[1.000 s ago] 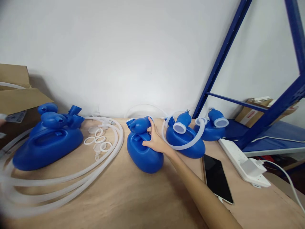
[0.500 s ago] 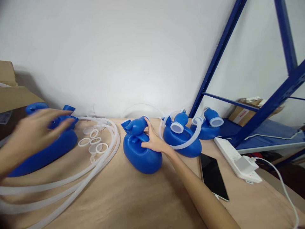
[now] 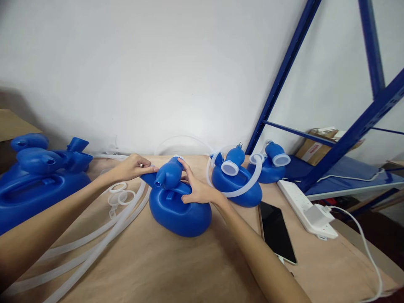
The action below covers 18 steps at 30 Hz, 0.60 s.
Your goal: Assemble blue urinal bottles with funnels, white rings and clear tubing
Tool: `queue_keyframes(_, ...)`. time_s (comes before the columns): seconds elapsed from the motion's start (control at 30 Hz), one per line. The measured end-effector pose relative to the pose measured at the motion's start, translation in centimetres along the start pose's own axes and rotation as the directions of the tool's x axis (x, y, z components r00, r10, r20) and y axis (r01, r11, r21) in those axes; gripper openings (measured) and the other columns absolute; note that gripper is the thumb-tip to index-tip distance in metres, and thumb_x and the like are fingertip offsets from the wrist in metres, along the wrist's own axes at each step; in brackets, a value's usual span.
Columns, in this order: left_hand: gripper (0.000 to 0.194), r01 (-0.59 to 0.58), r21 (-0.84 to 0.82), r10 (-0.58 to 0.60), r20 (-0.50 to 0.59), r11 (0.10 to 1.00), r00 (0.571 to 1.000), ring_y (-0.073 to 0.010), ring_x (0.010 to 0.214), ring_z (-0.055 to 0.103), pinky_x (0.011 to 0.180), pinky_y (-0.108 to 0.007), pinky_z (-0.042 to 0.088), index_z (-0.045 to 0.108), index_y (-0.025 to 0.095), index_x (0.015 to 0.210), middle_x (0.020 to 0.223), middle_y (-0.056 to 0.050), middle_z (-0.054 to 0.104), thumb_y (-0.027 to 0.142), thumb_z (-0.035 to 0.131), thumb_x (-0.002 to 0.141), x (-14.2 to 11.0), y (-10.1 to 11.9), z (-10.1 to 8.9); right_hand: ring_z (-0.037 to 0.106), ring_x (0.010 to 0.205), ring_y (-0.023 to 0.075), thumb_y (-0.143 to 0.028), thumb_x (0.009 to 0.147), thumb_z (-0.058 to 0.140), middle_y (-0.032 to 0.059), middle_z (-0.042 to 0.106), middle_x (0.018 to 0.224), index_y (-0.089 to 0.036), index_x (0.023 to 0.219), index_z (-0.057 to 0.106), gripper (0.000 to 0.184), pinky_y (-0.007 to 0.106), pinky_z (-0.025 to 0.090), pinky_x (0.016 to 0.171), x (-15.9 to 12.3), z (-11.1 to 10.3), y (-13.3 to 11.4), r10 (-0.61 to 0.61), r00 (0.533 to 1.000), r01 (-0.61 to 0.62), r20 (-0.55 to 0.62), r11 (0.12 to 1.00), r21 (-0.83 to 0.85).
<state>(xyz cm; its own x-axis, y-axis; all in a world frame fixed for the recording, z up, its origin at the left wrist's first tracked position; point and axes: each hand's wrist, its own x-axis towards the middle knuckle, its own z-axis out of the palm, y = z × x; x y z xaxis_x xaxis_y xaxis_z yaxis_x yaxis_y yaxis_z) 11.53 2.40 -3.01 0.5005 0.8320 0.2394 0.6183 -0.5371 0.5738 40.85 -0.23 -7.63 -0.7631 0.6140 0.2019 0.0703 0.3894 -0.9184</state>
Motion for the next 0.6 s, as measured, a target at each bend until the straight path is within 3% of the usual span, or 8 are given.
queue_keyframes(0.07,0.065,0.029,-0.073,-0.028,0.019,0.997,0.999,-0.0084,0.053,0.021,0.05,-0.027,0.017,0.025,0.021,0.053,0.055,0.004,0.022,0.063,0.06,0.088,-0.4,0.2,0.1,0.034,0.158,0.034,-0.024,0.075,0.08,0.0201,0.023,0.172,-0.028,0.167,-0.015,0.132,0.053,0.032,0.126,0.0,0.1,-0.1,0.004,1.0,-0.004,0.013,1.0,-0.004)
queue_keyframes(0.2,0.063,0.097,-0.206,-0.077,0.108,0.974,0.991,-0.0083,0.05,0.023,0.047,-0.027,0.018,0.031,0.02,0.052,0.052,0.004,0.026,0.063,0.056,0.091,-1.1,0.4,0.0,0.037,0.156,0.0343,-0.018,0.074,0.077,0.0189,0.027,0.171,-0.031,0.166,-0.017,0.132,0.057,0.033,0.124,0.0,0.1,-0.1,0.014,0.998,-0.014,0.061,1.0,-0.007)
queue_keyframes(0.33,0.064,0.155,-0.252,-0.109,0.184,0.955,0.977,-0.0094,0.046,0.028,0.047,-0.027,0.025,0.036,0.02,0.05,0.048,0.002,0.034,0.065,0.057,0.09,-2.0,-0.2,-1.3,0.026,0.16,0.0369,-0.014,0.07,0.076,0.0166,0.015,0.175,-0.031,0.168,-0.01,0.132,0.057,0.032,0.125,-0.2,0.2,-0.2,0.031,0.998,-0.028,0.047,0.998,-0.057)
queue_keyframes(0.4,0.062,0.223,-0.158,-0.198,0.161,0.962,0.967,-0.0114,0.046,0.035,0.048,-0.027,0.03,0.042,0.021,0.053,0.048,0.001,0.042,0.069,0.054,0.09,-2.8,-0.9,-2.3,0.022,0.161,0.0373,-0.015,0.07,0.076,0.0162,0.011,0.176,-0.03,0.168,-0.008,0.13,0.056,0.031,0.125,-0.3,0.2,-0.2,0.04,0.999,-0.038,0.037,0.997,-0.071)
queue_keyframes(0.47,0.062,0.303,0.077,-0.307,0.05,0.95,0.95,-0.0146,0.048,0.045,0.051,-0.028,0.036,0.048,0.021,0.057,0.051,-0.001,0.05,0.072,0.045,0.092,-3.9,-2.0,-3.5,0.026,0.16,0.0368,-0.017,0.071,0.077,0.0182,0.016,0.174,-0.028,0.168,-0.009,0.13,0.055,0.031,0.125,-0.3,0.3,-0.2,0.032,0.999,-0.03,0.042,0.998,-0.049)
queue_keyframes(0.53,0.06,0.381,0.339,-0.373,-0.092,0.86,0.923,-0.0185,0.051,0.052,0.053,-0.03,0.039,0.051,0.022,0.056,0.053,-0.004,0.056,0.071,0.048,0.09,-5.1,-3.2,-4.6,0.035,0.156,0.0355,-0.022,0.073,0.079,0.02,0.026,0.17,-0.027,0.167,-0.011,0.13,0.055,0.032,0.125,-0.1,0.5,-0.3,0.01,0.999,-0.01,0.033,1.0,-0.014)
queue_keyframes(0.6,0.052,0.44,0.506,-0.401,-0.192,0.742,0.896,-0.0242,0.058,0.059,0.055,-0.033,0.041,0.056,0.022,0.056,0.063,-0.008,0.064,0.066,0.061,0.083,-6.2,-4.2,-5.3,0.045,0.15,0.0341,-0.026,0.075,0.081,0.0203,0.034,0.166,-0.028,0.167,-0.012,0.131,0.056,0.035,0.124,0.1,0.8,-0.4,0.011,1.0,-0.011,-0.012,1.0,0.005)
